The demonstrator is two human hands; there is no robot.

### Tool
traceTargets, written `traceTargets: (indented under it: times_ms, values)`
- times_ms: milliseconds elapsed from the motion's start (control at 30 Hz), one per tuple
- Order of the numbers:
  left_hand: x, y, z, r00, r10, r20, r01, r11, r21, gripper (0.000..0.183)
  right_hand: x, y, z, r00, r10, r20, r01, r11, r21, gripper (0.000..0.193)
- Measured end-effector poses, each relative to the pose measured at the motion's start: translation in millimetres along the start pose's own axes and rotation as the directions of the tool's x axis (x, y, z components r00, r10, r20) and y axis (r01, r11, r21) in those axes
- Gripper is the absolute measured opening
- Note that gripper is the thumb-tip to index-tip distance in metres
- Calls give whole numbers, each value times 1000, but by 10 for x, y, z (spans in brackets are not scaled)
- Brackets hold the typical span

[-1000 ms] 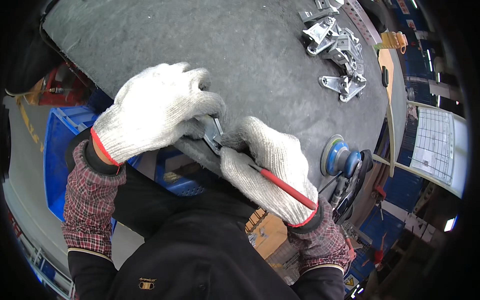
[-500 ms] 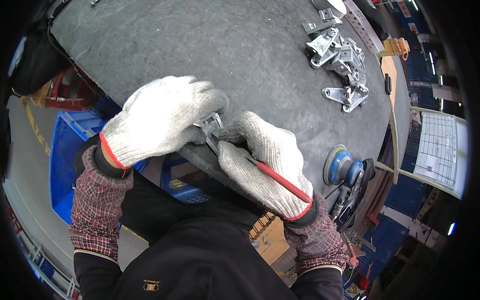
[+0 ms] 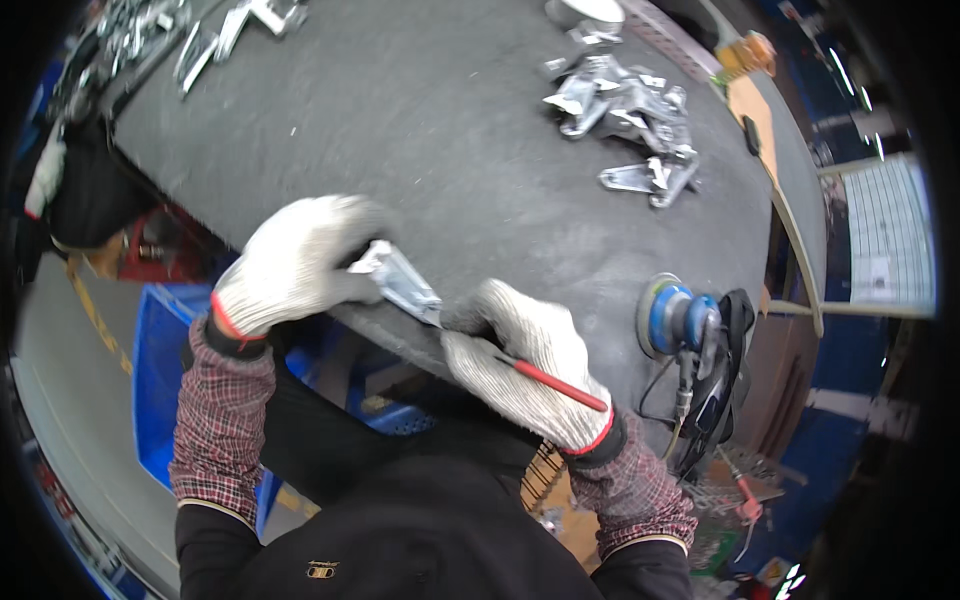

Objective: The person removes burrs from metal hinge components using a deburring tool.

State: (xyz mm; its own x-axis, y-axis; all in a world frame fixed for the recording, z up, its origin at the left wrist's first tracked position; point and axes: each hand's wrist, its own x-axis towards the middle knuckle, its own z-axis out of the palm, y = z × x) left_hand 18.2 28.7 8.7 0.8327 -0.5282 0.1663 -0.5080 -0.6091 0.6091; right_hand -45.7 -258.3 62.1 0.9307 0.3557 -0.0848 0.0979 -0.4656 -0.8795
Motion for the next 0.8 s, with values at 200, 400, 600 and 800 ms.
traceTargets:
  times_ms: [200, 400, 600, 800]
  values:
    - [-1515, 459, -1030, 619, -693, -369, 664, 713, -225, 42, -933, 378, -224, 894, 403, -197, -327, 885, 331, 11]
    - [-2038, 600, -1031, 529, -701, -479, 846, 390, 363, 47, -1222, 896, -68, 852, -101, -513, 142, 989, 41, 22]
    - [1030, 1401, 432, 976, -65, -206, 67, 998, 5, 42, -1266, 1092, -8, 770, -281, -573, 277, 956, -96, 24]
    - [2776, 1293, 1504, 981, 150, 125, -195, 783, 590, 30, -1359, 1028, 71, 828, -247, -504, 332, 939, 86, 24]
